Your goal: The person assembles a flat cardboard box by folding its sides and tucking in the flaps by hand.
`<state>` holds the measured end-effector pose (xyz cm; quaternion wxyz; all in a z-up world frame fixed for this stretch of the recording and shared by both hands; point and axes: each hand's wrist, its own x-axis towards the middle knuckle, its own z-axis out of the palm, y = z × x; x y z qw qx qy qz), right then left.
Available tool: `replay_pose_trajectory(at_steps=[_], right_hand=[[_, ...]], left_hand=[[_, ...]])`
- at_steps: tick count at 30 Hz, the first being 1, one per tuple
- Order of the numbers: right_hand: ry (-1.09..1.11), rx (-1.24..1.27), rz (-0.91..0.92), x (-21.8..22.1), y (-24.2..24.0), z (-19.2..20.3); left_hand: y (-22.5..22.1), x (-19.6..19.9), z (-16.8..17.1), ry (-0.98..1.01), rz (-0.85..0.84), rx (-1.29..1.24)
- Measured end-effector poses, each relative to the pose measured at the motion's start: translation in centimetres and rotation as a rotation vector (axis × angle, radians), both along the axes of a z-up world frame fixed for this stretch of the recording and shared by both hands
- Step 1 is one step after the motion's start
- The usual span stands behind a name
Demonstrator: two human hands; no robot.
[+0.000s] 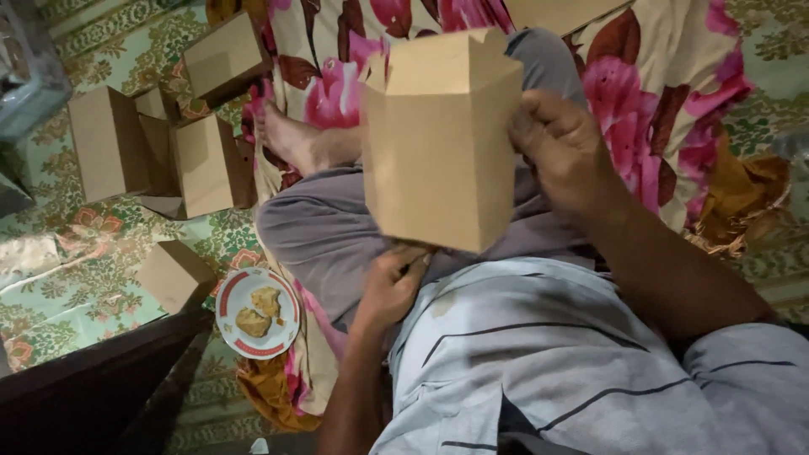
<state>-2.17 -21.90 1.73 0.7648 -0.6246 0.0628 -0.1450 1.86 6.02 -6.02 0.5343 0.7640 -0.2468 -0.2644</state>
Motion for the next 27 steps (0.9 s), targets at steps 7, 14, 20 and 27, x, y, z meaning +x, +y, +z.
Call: replay_pose_trajectory(at_steps=[7,14,20,27], right_hand=[[0.007,-0.043,0.081,1.6,-3.1,-0.2],[-0.060,-0.371,0.362,0.8,-2.7,3.1],[0.070,-0.445,0.393,0.1,-1.8,3.1],[0.039,-0.398,0.393,0.3,-2.1,2.6]], left_hand=[[1.5,1.0,2.4,0.105,-0.124,0.129],[3.4,2.0,7.1,-0.051,0.180,-0.170],[0.3,2.8,11.8,-0.704,0.486,-0.077],[-1.7,3.4,14.3,-0.625,0.140,-0.056]])
